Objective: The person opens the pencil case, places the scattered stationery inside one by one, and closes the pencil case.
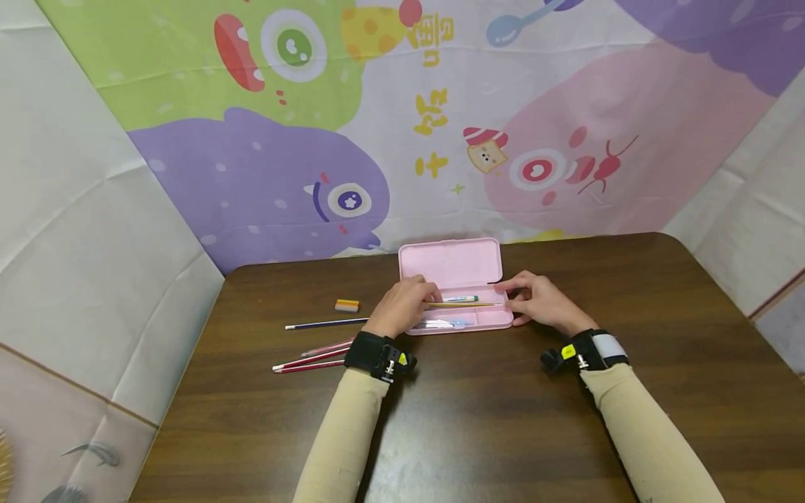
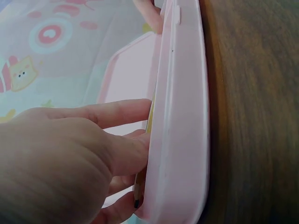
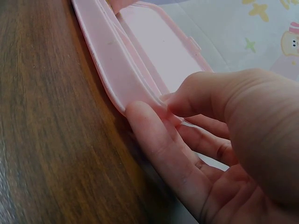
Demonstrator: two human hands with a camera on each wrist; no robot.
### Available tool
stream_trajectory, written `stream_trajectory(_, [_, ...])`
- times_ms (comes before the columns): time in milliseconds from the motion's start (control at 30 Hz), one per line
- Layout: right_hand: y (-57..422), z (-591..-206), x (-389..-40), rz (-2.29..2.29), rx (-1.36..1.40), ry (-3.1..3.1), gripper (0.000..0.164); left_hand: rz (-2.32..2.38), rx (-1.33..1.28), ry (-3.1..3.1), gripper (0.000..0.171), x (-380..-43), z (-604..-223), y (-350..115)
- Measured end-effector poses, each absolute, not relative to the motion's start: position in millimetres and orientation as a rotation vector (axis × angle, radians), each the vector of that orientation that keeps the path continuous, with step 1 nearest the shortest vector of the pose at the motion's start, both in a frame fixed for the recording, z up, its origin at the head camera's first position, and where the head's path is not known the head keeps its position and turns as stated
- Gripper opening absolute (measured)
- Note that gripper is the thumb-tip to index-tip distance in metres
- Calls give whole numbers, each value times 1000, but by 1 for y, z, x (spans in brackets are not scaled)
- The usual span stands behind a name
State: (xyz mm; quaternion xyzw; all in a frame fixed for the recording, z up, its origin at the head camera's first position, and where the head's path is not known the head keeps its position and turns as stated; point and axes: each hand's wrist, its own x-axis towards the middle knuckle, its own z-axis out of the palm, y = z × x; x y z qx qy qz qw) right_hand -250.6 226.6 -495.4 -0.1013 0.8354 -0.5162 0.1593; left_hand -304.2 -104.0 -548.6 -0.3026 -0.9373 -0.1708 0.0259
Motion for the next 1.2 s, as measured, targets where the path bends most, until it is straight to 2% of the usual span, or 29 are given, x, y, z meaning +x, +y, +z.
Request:
stream_trajectory(467, [227,-494,-251,-1472,-286,2384,47,-505,-913,-2843,18,-307,-549,-103])
stream_trajectory(733, [226,-494,-251,-1469,-291,2388,46,-543,-868,-2868,26,-306,-548,-103])
stream_trajectory(867, [226,-494,-251,-1462,-292,2396,45,-567,-861,-2870,23,-299,-538,-103])
stream_trajectory(1200, [226,-496,-250,-1457,-298,2410,45,-548,-893,-2882,20,-305,-548,-102])
